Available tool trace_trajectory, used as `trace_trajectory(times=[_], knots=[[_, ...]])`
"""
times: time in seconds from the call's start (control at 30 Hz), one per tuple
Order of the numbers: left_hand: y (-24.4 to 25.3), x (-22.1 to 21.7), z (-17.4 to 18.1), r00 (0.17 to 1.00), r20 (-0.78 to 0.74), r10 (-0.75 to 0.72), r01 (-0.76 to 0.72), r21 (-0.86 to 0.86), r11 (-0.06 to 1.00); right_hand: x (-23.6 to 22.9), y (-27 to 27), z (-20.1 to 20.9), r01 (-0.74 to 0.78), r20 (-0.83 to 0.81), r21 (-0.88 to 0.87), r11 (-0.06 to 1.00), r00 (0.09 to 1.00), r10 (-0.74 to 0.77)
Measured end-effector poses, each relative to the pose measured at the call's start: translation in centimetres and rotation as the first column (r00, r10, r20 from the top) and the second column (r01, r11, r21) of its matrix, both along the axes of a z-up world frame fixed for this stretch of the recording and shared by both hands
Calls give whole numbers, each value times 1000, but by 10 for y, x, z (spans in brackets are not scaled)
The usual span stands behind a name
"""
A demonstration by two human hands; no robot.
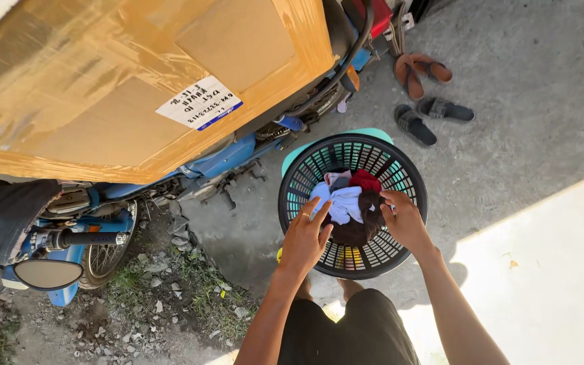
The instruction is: Hang washed laundry items onto a circular multi-clip hanger and a clothesline.
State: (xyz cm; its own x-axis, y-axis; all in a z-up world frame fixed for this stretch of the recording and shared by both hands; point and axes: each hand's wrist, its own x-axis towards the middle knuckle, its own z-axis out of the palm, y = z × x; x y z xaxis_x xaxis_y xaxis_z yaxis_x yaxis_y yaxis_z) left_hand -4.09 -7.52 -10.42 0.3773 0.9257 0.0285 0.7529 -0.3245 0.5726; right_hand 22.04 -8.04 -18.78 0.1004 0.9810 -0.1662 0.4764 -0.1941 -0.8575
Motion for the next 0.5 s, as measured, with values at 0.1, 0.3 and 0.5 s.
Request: trace_trajectory(times=[0.1,0.3,0.5], knots=[[-18,-16,-22,999,17,49,-47,-110,993,12,-28,-72,-31,143,-141,990,988,51],[-33,-35,-85,992,77,102,-85,-196,977,-8,-49,-214,-207,335,-215,954,902,271],[-27,-31,-135,987,141,82,-36,-300,953,-72,-12,-294,-261,588,-531,806,571,573]])
